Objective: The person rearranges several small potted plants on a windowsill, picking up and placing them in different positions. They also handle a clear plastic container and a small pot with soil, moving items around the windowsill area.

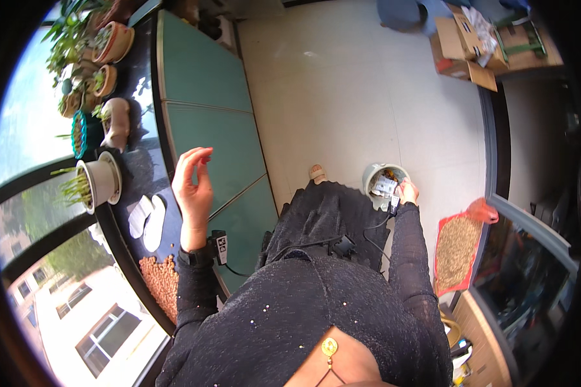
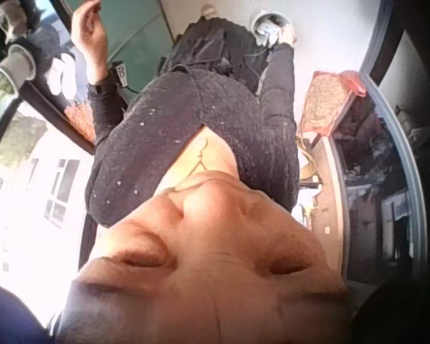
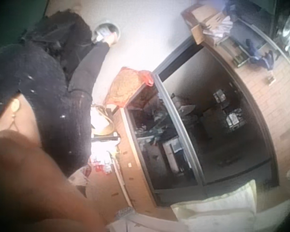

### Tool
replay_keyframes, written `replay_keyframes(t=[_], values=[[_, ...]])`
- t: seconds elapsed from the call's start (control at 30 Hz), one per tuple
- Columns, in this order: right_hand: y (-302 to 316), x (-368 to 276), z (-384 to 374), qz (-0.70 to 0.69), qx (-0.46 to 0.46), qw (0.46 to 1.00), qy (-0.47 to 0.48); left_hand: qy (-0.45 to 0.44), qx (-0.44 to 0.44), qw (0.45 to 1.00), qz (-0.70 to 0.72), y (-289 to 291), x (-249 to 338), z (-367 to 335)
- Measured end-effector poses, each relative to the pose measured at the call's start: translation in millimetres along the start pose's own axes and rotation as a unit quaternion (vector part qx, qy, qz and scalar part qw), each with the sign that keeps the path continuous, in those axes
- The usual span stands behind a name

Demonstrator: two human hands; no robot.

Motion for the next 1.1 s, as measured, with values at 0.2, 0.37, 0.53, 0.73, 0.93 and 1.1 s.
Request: replay_keyframes(t=[0.2, 0.37, 0.53, 0.73, 0.93, 1.1], values=[[-104, -59, 34, 0.045, -0.115, 0.992, 0.026, 0.03, 0.029, 0.999, -0.008, 20, -4, -4], [-226, -123, 95, 0.056, -0.281, 0.955, 0.078, 0.034, 0.068, 0.997, -0.009, 18, -2, -24], [-336, -168, 152, 0.091, -0.427, 0.896, 0.074, 0.034, 0.114, 0.992, -0.042, 9, 2, -52], [-444, -211, 194, 0.21, -0.516, 0.83, 0.039, 0.077, 0.207, 0.974, -0.058, 15, 6, -73], [-536, -236, 241, 0.313, -0.572, 0.748, 0.125, 0.114, 0.278, 0.942, -0.152, 36, 10, -85], [-621, -214, 273, 0.458, -0.534, 0.669, 0.24, 0.124, 0.363, 0.915, -0.129, 76, -12, -89]])
Point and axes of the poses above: each hand's wrist, its own z-axis away from the middle knuckle, its own y-axis out of the back of the hand, x = y × z, the point moved 10 cm from there along -z, towards the middle knuckle, and after that the axes turned 10 degrees about z, right-handed, at the moved point
